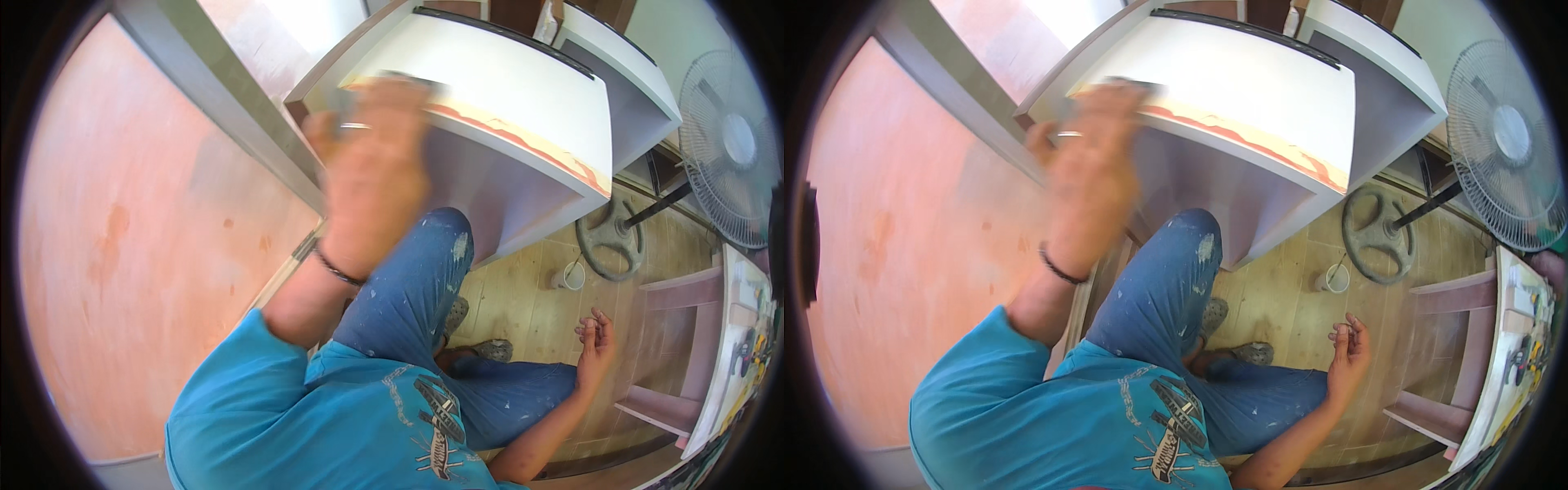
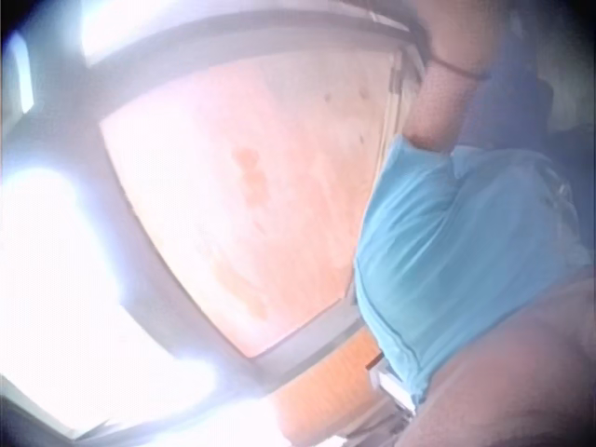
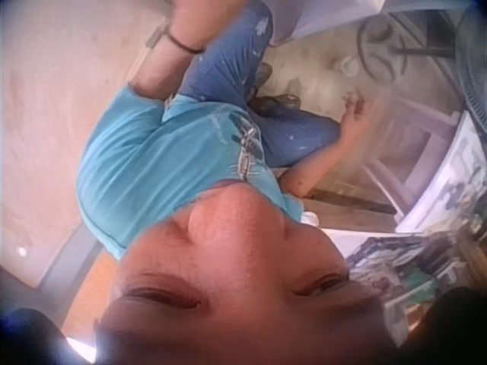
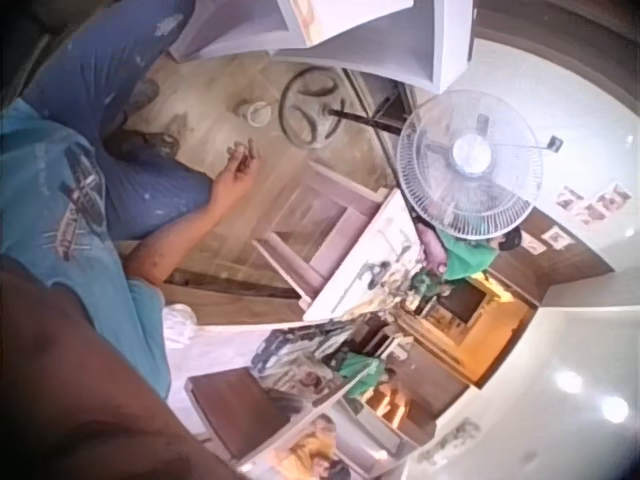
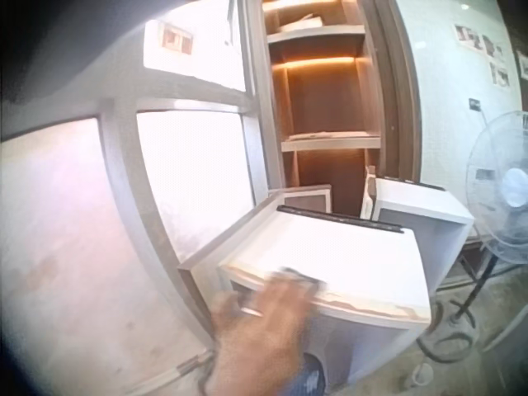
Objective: The person kneels on the floor and sands the edge of a white cabinet using a sanding block. They then wipe the surface with a cloth and apply white paint to the edge using a brush.
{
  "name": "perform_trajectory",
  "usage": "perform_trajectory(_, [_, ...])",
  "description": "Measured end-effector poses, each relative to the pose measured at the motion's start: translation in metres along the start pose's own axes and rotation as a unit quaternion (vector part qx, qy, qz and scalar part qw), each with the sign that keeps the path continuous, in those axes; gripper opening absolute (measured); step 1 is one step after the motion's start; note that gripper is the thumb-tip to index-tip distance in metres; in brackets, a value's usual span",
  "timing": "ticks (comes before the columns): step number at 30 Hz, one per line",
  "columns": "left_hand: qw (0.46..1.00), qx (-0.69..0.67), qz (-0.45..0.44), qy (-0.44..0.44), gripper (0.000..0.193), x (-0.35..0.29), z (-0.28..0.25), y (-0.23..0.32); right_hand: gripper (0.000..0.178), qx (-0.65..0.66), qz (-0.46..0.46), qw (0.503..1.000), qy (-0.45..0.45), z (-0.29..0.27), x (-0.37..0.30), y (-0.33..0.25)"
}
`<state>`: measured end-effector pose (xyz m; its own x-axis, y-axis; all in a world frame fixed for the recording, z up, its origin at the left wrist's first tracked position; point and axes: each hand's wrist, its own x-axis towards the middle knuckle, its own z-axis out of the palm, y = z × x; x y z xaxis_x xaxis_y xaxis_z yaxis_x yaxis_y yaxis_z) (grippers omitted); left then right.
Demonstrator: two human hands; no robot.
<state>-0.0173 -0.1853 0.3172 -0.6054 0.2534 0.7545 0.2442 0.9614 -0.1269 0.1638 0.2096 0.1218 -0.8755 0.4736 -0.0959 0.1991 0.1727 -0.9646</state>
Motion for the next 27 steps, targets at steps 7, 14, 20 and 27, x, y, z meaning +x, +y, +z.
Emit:
perform_trajectory(7, [0.97, -0.204, 0.123, -0.049, 0.057, -0.019, -0.016, 0.087, 0.035, -0.02, -0.011, 1.0, 0.005, 0.002, 0.005, -0.005])
perform_trajectory(14, [0.983, -0.179, 0.016, 0.036, 0.058, 0.003, -0.042, 0.028, 0.035, -0.005, -0.026, 1.0, 0.004, -0.007, 0.004, 0.012])
perform_trajectory(20, [0.997, -0.003, -0.082, -0.01, 0.057, 0.001, -0.014, -0.014, 0.036, -0.018, -0.003, 1.0, 0.011, -0.004, 0.003, 0.003])
perform_trajectory(27, [0.991, -0.127, 0.028, 0.021, 0.061, 0.004, -0.038, 0.011, 0.035, -0.015, -0.017, 1.0, 0.0, -0.004, 0.002, 0.006])
